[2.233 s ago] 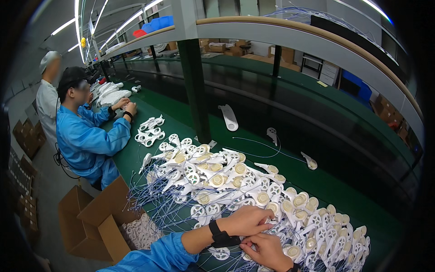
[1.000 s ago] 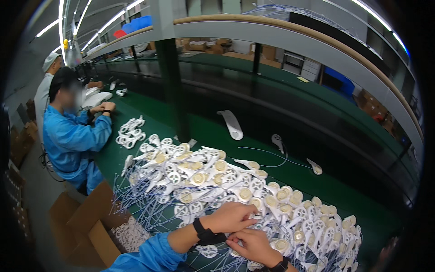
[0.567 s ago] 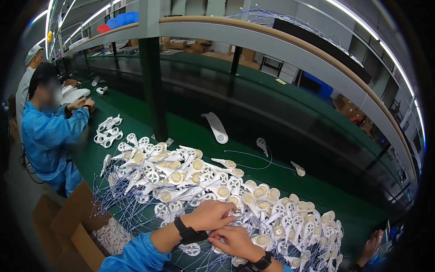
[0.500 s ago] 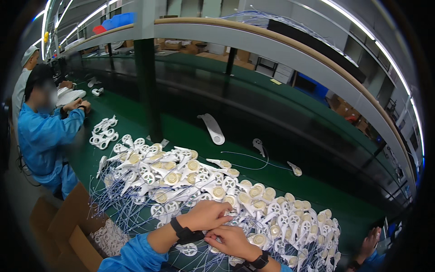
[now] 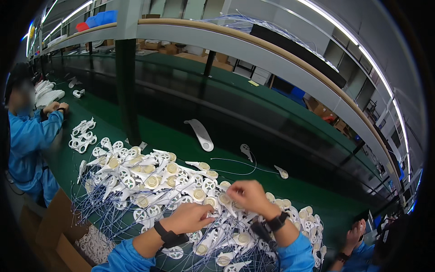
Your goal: Assembling or sorting small white plastic components with wires on a factory production line.
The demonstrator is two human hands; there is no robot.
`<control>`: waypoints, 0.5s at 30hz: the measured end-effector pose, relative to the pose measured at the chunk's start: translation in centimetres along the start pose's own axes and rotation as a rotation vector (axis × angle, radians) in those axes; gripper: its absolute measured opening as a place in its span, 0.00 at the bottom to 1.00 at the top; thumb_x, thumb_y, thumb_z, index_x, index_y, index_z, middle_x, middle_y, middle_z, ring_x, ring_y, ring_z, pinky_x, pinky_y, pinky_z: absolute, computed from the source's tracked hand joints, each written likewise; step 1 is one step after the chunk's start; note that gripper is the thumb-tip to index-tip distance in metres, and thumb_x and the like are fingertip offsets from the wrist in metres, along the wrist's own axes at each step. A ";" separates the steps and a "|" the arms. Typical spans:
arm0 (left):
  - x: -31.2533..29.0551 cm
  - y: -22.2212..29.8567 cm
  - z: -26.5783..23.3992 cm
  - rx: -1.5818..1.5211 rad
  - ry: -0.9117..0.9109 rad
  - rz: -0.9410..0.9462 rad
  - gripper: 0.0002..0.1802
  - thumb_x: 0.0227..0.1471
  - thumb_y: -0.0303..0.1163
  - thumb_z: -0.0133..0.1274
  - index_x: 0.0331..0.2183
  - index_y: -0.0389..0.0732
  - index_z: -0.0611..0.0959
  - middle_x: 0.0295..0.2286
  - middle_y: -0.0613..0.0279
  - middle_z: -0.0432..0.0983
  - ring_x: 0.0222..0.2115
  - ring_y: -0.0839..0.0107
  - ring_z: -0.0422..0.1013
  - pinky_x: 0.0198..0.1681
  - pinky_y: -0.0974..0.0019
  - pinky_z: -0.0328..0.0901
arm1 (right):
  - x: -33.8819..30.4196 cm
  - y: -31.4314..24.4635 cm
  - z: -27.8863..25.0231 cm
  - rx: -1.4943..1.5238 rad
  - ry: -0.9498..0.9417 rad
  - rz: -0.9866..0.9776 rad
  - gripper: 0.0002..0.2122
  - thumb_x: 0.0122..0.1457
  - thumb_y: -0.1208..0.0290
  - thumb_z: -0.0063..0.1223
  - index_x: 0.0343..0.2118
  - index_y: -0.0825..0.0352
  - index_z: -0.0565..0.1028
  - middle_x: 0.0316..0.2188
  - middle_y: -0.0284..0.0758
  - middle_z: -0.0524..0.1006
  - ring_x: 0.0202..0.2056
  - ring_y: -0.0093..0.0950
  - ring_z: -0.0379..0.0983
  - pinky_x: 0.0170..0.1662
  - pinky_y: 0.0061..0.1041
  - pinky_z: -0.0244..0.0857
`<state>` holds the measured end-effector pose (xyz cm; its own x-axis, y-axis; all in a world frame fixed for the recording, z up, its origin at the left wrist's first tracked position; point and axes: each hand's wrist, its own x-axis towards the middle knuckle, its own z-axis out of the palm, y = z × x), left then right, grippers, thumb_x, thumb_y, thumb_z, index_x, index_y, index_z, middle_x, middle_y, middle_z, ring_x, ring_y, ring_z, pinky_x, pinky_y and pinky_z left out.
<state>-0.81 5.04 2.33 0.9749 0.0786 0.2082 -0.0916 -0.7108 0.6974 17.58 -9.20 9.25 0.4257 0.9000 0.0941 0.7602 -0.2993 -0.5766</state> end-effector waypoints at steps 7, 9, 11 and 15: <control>-0.2 0.6 -0.3 -0.002 -0.001 0.003 0.15 0.52 0.43 0.53 0.37 0.44 0.79 0.20 0.56 0.77 0.24 0.54 0.74 0.27 0.55 0.67 | 7.2 4.7 -0.1 -0.496 -0.105 0.062 0.18 0.45 0.67 0.61 0.41 0.64 0.77 0.43 0.38 0.75 0.41 0.39 0.75 0.45 0.34 0.69; -0.3 0.8 -0.6 -0.029 -0.041 -0.032 0.15 0.52 0.43 0.52 0.36 0.43 0.79 0.22 0.51 0.77 0.27 0.51 0.75 0.29 0.52 0.67 | 8.5 5.3 0.6 -0.628 -0.216 0.048 0.27 0.43 0.67 0.62 0.50 0.63 0.71 0.49 0.40 0.71 0.44 0.41 0.74 0.47 0.36 0.69; -0.2 0.1 0.2 -0.012 -0.006 -0.005 0.15 0.53 0.44 0.52 0.37 0.43 0.78 0.20 0.55 0.76 0.24 0.53 0.74 0.27 0.53 0.67 | 9.3 5.8 0.9 -0.692 -0.253 0.064 0.28 0.42 0.67 0.62 0.50 0.63 0.71 0.49 0.42 0.71 0.44 0.41 0.74 0.46 0.36 0.69; -0.5 -0.2 0.3 0.006 0.030 0.011 0.15 0.53 0.45 0.52 0.38 0.44 0.78 0.18 0.57 0.76 0.22 0.55 0.74 0.25 0.55 0.66 | 10.0 6.9 1.5 -0.815 -0.280 0.083 0.26 0.42 0.69 0.62 0.48 0.64 0.71 0.42 0.43 0.75 0.41 0.41 0.75 0.43 0.36 0.71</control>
<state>-1.25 4.91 1.87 0.9673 0.0918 0.2364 -0.1010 -0.7156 0.6911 26.38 -1.76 4.95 0.4400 0.8782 -0.1876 0.8926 -0.4047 0.1988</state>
